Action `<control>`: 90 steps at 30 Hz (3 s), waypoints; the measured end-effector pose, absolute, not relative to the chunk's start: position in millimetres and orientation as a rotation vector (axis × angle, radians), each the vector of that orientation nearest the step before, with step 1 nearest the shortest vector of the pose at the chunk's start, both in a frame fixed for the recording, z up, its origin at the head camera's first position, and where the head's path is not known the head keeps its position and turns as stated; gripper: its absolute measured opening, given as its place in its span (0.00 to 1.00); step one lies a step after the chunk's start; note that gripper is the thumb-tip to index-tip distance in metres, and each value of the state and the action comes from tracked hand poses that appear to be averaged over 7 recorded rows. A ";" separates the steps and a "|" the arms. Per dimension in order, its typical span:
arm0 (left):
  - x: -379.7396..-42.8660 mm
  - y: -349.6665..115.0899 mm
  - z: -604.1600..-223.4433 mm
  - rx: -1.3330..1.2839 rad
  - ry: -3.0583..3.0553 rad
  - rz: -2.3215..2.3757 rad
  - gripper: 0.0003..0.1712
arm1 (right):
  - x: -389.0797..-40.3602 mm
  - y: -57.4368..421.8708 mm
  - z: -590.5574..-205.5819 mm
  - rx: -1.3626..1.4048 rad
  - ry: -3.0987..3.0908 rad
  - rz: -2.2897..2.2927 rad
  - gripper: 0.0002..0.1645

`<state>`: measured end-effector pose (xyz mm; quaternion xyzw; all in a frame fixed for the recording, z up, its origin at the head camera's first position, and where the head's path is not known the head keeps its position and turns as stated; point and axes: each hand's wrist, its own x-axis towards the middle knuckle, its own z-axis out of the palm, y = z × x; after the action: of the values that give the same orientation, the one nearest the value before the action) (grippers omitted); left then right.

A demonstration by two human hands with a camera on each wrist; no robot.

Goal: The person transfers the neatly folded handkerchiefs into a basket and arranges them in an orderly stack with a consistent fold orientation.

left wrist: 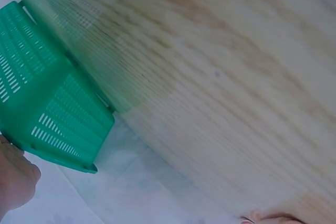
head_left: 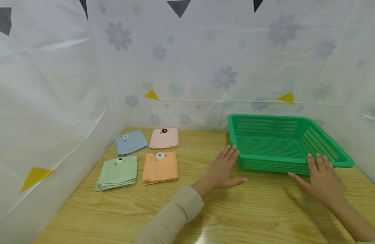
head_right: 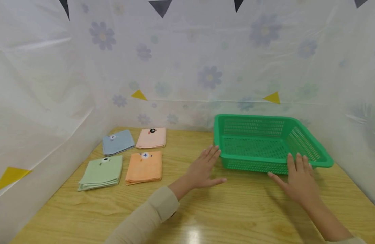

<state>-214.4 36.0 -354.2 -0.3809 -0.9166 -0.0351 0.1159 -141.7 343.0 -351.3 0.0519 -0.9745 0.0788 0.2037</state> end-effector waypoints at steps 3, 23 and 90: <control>-214.3 35.2 -354.2 -1.115 -2.684 -0.101 0.52 | -141.1 342.1 -351.2 0.144 -2.722 0.223 0.55; -215.4 27.0 -355.7 -1.117 -2.674 -0.088 0.52 | -140.6 336.1 -351.7 0.192 -2.701 0.213 0.56; -211.3 -6.4 -354.2 -1.114 -2.619 -0.062 0.52 | -131.2 309.0 -343.5 0.242 -2.709 0.149 0.55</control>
<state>-211.3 -6.4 -354.2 -0.3869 -0.9101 -0.0215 0.1470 -131.2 309.0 -343.5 0.0869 -0.9729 0.0536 0.2075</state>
